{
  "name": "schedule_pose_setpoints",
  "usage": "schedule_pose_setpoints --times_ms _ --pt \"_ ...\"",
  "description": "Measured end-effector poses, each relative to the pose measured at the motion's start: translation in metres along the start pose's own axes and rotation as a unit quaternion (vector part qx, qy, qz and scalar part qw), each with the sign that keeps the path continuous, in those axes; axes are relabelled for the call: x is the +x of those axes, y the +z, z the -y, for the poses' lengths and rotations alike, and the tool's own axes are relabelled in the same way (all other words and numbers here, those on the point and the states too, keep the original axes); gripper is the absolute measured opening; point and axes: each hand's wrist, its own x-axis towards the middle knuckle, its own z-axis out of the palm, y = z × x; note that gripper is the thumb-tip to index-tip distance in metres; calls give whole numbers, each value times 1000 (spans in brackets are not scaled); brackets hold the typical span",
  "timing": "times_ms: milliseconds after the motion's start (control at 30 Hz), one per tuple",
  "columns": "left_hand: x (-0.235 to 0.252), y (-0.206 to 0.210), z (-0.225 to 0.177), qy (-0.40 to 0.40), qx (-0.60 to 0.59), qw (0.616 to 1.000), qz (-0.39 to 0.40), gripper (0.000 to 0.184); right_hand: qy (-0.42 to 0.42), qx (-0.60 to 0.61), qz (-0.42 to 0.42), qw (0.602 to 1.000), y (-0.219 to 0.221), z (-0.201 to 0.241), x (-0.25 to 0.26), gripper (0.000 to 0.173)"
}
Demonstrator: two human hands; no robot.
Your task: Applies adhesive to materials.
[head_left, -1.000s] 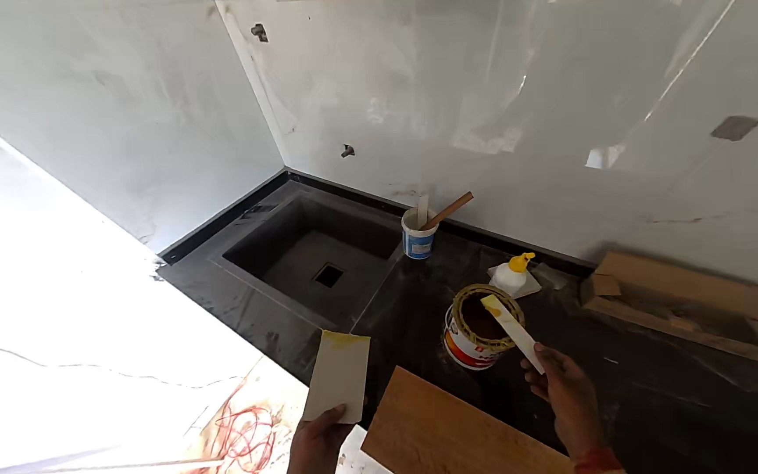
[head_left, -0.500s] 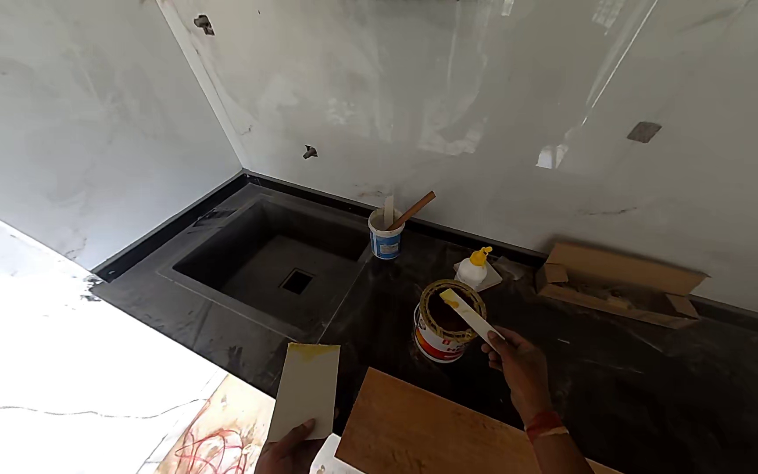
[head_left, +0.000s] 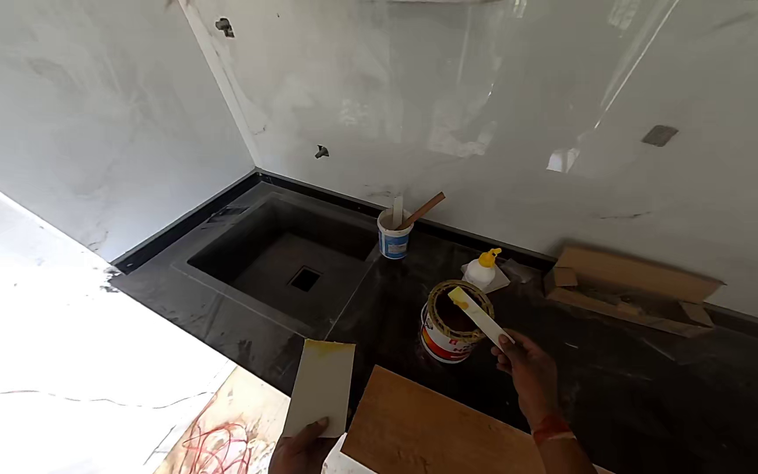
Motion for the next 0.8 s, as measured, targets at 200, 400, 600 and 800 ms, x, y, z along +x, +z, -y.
schedule_pose_setpoints --times_ms 200,400,600,800 --pt "-3 5 1 -7 6 1000 10 28 9 -52 -13 999 1 9 11 22" --pt "-5 3 0 -11 7 1000 3 31 42 -83 -18 996 -25 14 -10 42" --pt "-12 -2 6 -19 72 997 32 25 54 -44 -96 993 -117 -20 -79 27" --pt "-13 35 22 -24 128 983 129 31 163 -57 -24 985 -149 -81 -169 30"
